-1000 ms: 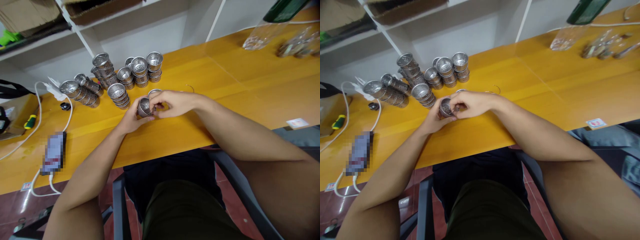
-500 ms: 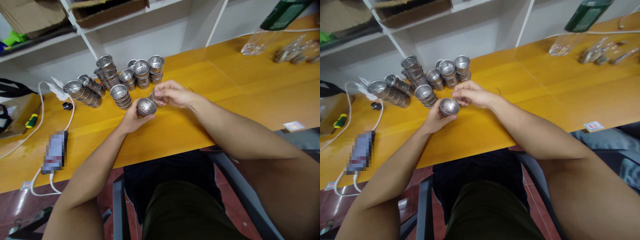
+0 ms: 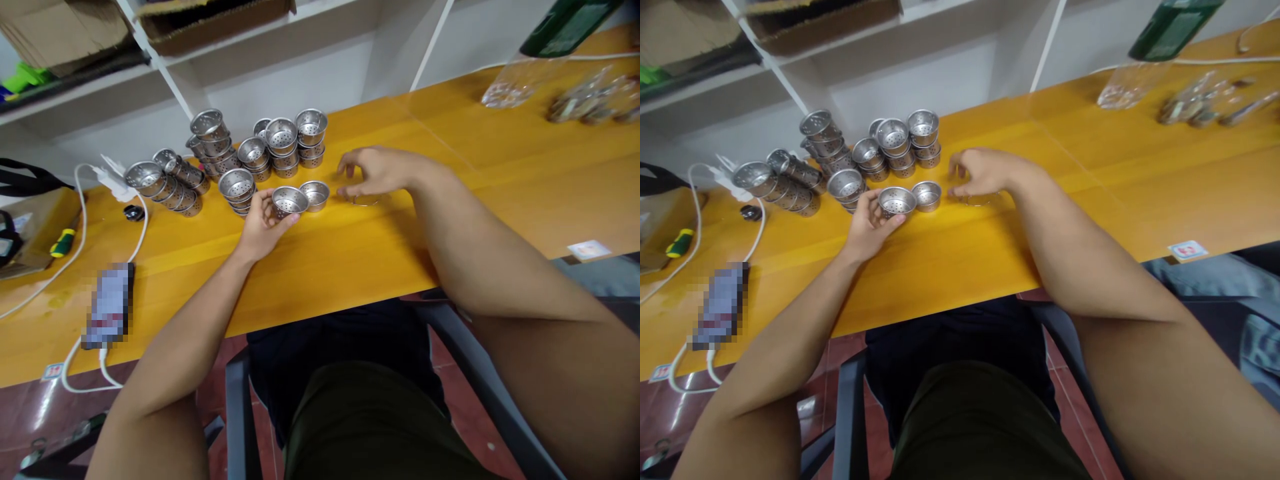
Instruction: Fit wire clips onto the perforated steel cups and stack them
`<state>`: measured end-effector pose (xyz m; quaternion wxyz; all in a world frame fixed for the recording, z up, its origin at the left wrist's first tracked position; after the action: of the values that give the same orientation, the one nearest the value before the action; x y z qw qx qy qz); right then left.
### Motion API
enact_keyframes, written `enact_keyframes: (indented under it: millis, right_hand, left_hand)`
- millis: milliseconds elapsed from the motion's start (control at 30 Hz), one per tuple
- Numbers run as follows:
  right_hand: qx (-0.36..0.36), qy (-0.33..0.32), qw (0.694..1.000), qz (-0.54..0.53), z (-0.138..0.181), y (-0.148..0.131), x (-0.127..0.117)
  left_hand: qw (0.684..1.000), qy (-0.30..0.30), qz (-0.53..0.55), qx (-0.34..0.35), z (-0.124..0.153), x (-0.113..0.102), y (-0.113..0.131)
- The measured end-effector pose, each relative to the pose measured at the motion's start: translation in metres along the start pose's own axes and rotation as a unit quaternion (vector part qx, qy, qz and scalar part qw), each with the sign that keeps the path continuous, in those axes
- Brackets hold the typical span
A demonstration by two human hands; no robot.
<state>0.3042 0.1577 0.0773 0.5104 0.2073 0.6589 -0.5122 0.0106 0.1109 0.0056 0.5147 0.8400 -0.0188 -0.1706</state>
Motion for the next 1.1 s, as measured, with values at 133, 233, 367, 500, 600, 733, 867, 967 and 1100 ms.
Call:
enact_keyframes:
  millis: [133,233,367,500,600,733,867,967,1100]
  right_hand:
    - [-0.210,0.085,0.965,-0.135,0.010,-0.063,0.005]
    - [-0.303,0.095,0.928,-0.196,0.011,-0.092,0.023]
    - [-0.288,0.146,0.925,-0.201,-0.001,-0.084,0.025]
    - [-0.189,0.168,0.944,-0.211,-0.014,-0.047,0.015]
    - [-0.154,0.134,0.955,-0.215,-0.020,-0.036,0.021]
    - [-0.139,0.117,0.964,-0.196,-0.021,-0.038,0.026]
    - [-0.128,0.090,0.974,-0.165,-0.019,-0.046,0.027]
    - [-0.123,0.071,0.978,-0.154,-0.019,-0.053,0.024]
    - [-0.098,0.042,0.983,-0.153,-0.020,-0.058,0.022]
  left_hand:
    - [1.000,0.005,0.013,0.024,-0.005,0.000,0.009]
    - [0.999,-0.030,0.033,0.028,-0.004,0.008,0.008]
    - [0.997,-0.066,0.028,0.009,0.002,0.012,-0.001]
    - [0.996,-0.085,-0.024,-0.024,0.006,0.012,-0.006]
    - [0.993,-0.092,-0.054,-0.043,0.008,0.013,-0.005]
    - [0.991,-0.109,-0.059,-0.047,0.011,0.018,0.000]
    - [0.990,-0.132,-0.043,-0.023,0.012,0.024,0.005]
    - [0.989,-0.144,-0.029,-0.011,0.011,0.029,0.008]
    - [0.989,-0.148,-0.013,-0.012,0.009,0.032,0.007]
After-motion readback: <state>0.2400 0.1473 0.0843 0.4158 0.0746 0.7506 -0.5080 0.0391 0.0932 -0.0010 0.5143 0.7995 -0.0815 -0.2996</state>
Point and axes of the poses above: each hand's wrist, its own z-axis away from the middle knuckle, its own x-axis out of the palm, y = z × x, the point moved 10 cm from there along -z, towards the middle knuckle, and after that the axes turned 3 degrees about -z, right-handed, at the moved point
